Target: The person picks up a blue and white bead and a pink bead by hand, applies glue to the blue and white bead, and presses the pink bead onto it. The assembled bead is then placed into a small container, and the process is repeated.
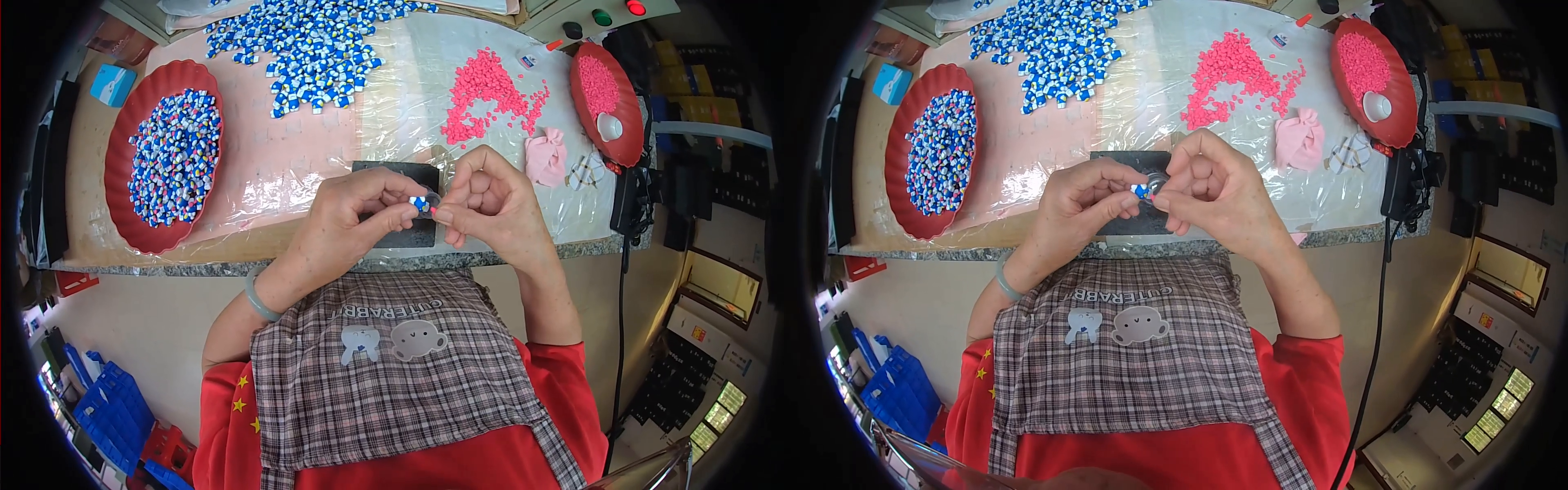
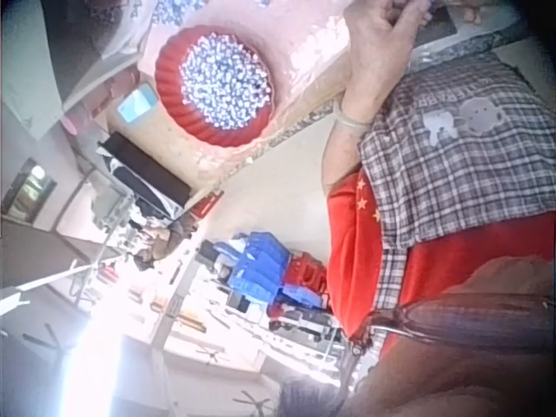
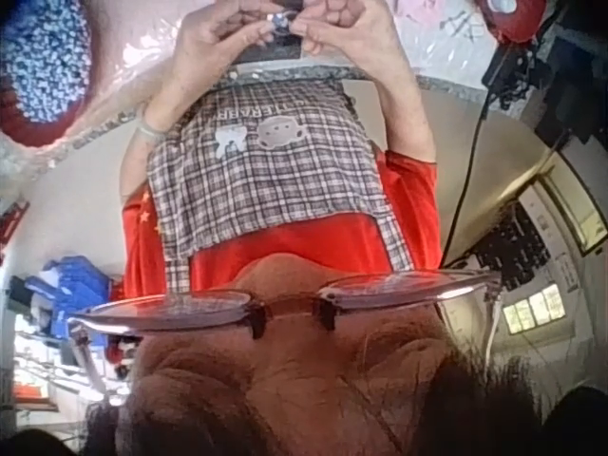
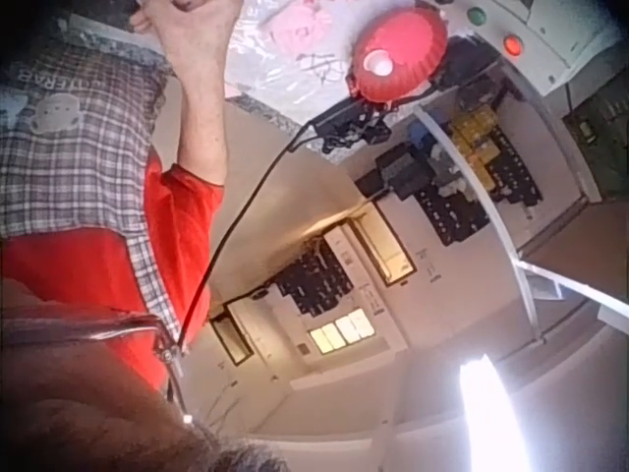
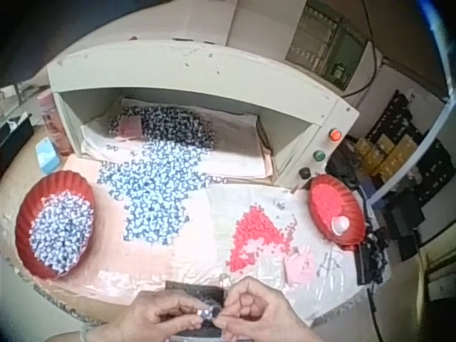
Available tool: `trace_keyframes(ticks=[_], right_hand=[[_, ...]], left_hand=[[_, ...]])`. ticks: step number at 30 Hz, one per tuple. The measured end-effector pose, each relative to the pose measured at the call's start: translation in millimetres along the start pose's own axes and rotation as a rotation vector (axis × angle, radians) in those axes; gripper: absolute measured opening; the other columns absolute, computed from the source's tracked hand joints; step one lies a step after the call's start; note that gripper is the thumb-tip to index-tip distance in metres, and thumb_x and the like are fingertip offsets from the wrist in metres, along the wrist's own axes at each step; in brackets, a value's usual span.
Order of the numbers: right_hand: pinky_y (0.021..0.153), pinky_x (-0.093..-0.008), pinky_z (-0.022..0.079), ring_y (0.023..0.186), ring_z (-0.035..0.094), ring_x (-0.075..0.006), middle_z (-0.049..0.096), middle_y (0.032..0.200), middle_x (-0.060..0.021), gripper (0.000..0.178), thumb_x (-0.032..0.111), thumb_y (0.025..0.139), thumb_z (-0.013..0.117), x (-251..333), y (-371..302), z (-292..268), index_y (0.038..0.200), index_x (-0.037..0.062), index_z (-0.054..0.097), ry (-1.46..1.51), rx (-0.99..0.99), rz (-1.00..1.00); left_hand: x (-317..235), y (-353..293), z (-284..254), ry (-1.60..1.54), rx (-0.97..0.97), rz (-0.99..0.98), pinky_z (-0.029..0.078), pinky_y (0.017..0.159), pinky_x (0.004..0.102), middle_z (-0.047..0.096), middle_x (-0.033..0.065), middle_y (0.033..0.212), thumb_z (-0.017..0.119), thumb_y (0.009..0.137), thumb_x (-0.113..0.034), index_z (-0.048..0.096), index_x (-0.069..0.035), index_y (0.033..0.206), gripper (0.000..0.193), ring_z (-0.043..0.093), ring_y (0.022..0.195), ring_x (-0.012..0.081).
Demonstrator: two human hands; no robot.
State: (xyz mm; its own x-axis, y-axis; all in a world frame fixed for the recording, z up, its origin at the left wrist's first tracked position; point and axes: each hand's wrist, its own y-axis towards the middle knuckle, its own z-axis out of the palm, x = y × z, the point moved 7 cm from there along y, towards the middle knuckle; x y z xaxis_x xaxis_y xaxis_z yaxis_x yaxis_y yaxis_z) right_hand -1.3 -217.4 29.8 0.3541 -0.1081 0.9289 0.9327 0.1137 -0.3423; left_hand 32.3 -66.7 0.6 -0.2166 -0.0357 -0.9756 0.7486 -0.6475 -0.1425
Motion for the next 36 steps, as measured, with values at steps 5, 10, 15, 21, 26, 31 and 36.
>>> trace_keyframes(ticks=[5,10,15,21,26,31,36], right_hand=[[0.050,-0.0213,0.050,0.059,0.061,-0.0095,0.062,0.074,-0.0062,0.029,-0.005,0.081,0.070,-1.9,1.7,1.7,0.097,0.0035,0.047,-0.030,0.006,0.009],[0.050,-0.0213,0.050,0.059,0.061,-0.0092,0.062,0.074,-0.0061,0.029,-0.005,0.081,0.070,-4.8,2.0,2.0,0.097,0.0034,0.048,-0.053,0.020,0.045],[0.050,-0.0208,0.050,0.059,0.061,-0.0084,0.063,0.074,-0.0056,0.028,-0.005,0.081,0.070,-7.2,1.4,2.4,0.096,0.0035,0.048,-0.075,0.047,0.066],[0.050,-0.0206,0.048,0.060,0.060,-0.0064,0.063,0.073,-0.0041,0.025,-0.002,0.081,0.070,4.4,-7.9,6.1,0.094,0.0033,0.050,-0.225,-0.137,0.004],[0.050,-0.0192,0.045,0.059,0.056,-0.0048,0.062,0.071,-0.0015,0.015,0.000,0.084,0.068,17.0,-4.7,-27.1,0.091,0.0026,0.056,-0.334,-0.206,-0.096],[0.054,-0.0201,0.043,0.060,0.053,-0.0056,0.060,0.073,-0.0003,0.009,0.010,0.090,0.064,-7.8,6.7,-72.1,0.088,0.0035,0.057,-0.285,-0.324,-0.103],[0.054,-0.0203,0.042,0.060,0.052,-0.0060,0.060,0.073,-0.0002,0.010,0.010,0.089,0.065,-12.4,6.5,-69.0,0.088,0.0028,0.058,-0.326,-0.374,-0.114]], left_hand=[[-8.8,-0.7,1.9,0.137,-0.005,0.099,0.055,0.067,0.0249,0.066,0.0074,0.088,0.065,0.087,-0.003,0.065,0.003,0.102,0.016,0.066,0.075,0.0127],[-15.4,-0.9,3.7,0.281,0.003,0.189,0.054,0.064,0.0279,0.066,0.0105,0.087,0.067,0.085,-0.004,0.065,0.001,0.100,0.016,0.067,0.074,0.0183],[-31.9,-4.1,10.5,0.498,0.000,0.423,0.052,0.061,0.0323,0.064,0.0125,0.086,0.068,0.082,-0.003,0.064,0.000,0.099,0.018,0.066,0.073,0.0249],[-45.2,-10.5,13.3,0.585,-0.004,0.600,0.052,0.060,0.0346,0.063,0.0125,0.085,0.067,0.081,0.000,0.064,0.002,0.097,0.016,0.065,0.073,0.0263],[-53.3,-11.3,-12.2,0.467,-0.048,0.384,0.052,0.059,0.0288,0.065,0.0122,0.086,0.068,0.082,-0.002,0.064,0.005,0.097,0.017,0.066,0.072,0.0197],[-18.4,-4.0,-41.2,-0.701,0.047,0.104,0.046,0.063,0.0211,0.063,0.0100,0.090,0.060,0.094,-0.014,0.057,0.004,0.114,0.027,0.058,0.073,0.0107],[-7.3,2.6,-29.1,-1.155,0.220,0.060,0.041,0.064,0.0205,0.058,0.0091,0.094,0.061,0.093,-0.018,0.054,0.004,0.114,0.032,0.049,0.076,0.0104]])
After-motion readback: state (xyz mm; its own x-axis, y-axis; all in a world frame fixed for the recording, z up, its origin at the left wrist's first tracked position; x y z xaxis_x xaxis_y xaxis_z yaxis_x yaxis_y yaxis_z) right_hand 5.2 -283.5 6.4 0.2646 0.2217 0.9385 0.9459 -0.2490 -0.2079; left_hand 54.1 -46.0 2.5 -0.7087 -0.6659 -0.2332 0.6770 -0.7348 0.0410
